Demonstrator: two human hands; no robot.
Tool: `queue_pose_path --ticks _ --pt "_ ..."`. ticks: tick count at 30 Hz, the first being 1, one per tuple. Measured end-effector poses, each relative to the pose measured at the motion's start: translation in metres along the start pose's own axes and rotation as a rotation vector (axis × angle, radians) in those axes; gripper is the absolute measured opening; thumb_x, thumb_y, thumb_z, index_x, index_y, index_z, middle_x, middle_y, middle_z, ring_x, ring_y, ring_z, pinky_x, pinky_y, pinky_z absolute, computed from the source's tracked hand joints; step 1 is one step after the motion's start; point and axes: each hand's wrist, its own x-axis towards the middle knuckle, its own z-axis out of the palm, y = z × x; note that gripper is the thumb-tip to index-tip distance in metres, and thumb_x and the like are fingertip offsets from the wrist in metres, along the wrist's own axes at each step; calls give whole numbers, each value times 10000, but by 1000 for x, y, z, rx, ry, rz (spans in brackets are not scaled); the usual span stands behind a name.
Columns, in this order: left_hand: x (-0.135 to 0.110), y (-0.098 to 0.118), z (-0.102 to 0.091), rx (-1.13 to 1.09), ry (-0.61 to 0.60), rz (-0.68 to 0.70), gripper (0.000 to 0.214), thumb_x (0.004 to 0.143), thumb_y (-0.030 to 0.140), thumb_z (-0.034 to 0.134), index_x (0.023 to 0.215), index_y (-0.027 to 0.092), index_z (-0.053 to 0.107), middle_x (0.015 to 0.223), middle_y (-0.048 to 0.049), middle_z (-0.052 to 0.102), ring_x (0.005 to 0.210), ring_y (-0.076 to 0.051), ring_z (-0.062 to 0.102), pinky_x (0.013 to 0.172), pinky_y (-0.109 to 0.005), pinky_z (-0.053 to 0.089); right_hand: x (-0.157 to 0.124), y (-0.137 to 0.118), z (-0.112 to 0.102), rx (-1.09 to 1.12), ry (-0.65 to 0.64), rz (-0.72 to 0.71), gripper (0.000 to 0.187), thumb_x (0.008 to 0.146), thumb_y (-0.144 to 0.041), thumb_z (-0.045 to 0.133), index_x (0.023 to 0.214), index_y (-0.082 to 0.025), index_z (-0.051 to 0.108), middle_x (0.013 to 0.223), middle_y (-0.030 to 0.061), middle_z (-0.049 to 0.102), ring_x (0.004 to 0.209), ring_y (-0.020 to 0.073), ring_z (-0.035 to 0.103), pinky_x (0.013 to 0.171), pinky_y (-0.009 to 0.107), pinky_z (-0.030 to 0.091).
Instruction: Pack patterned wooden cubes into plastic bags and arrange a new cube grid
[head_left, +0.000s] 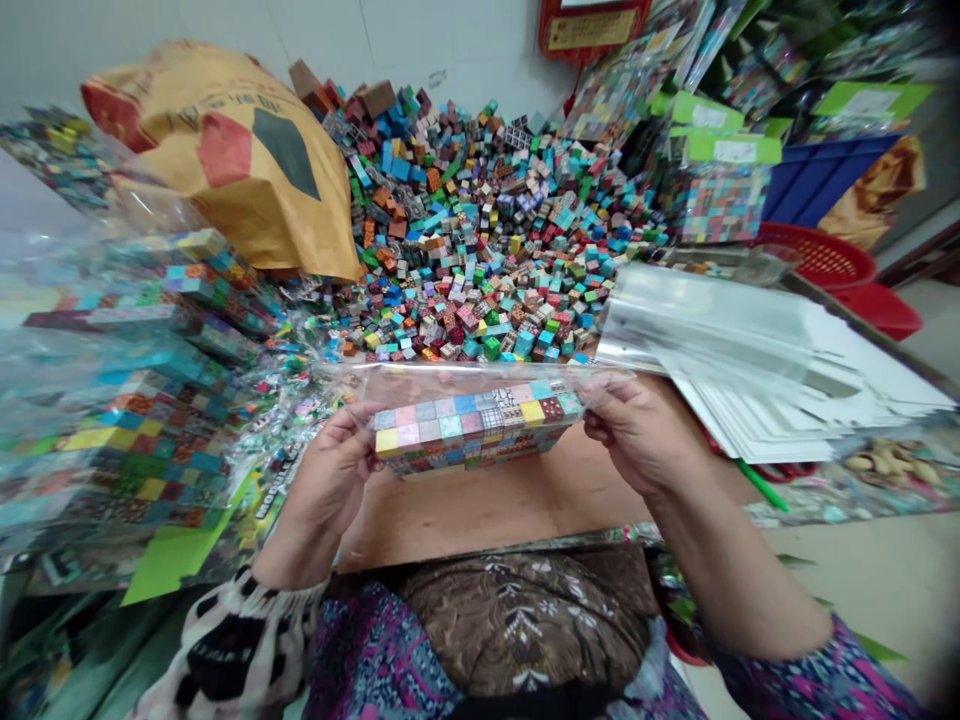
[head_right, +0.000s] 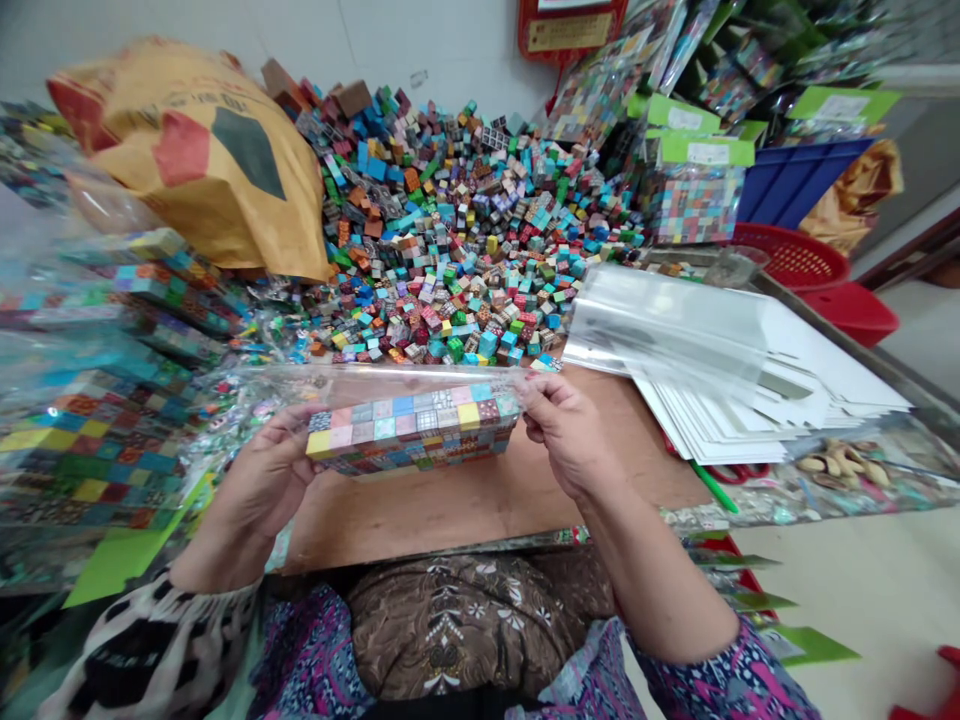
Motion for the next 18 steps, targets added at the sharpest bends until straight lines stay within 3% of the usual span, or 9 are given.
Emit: queue_pose_path --ticks 3,8,18 --pt "1 0 -1 6 -6 3 407 517 240 915 849 178 689 689 8 699 537 -113 604 442 -174 421 -2 0 1 1 24 -28 544 482 -543 916 621 -203 515 525 -66 407 468 61 270 423 213 167" --pt "2 -1 -2 14 -14 7 397 535 217 902 864 175 684 690 8 688 585 -134 635 488 -196 479 -5 -4 3 -52 35 -71 499 576 -535 871 662 -217 497 499 -84 358 445 58 207 413 236 108" --pt "3 -2 -4 18 -17 4 381 557 188 881 878 175 675 728 -8 718 572 -134 635 478 -197 472 -4 -7 5 -112 13 -144 510 625 -609 823 711 -241 480 491 -80 375 428 74 247 405 241 124"
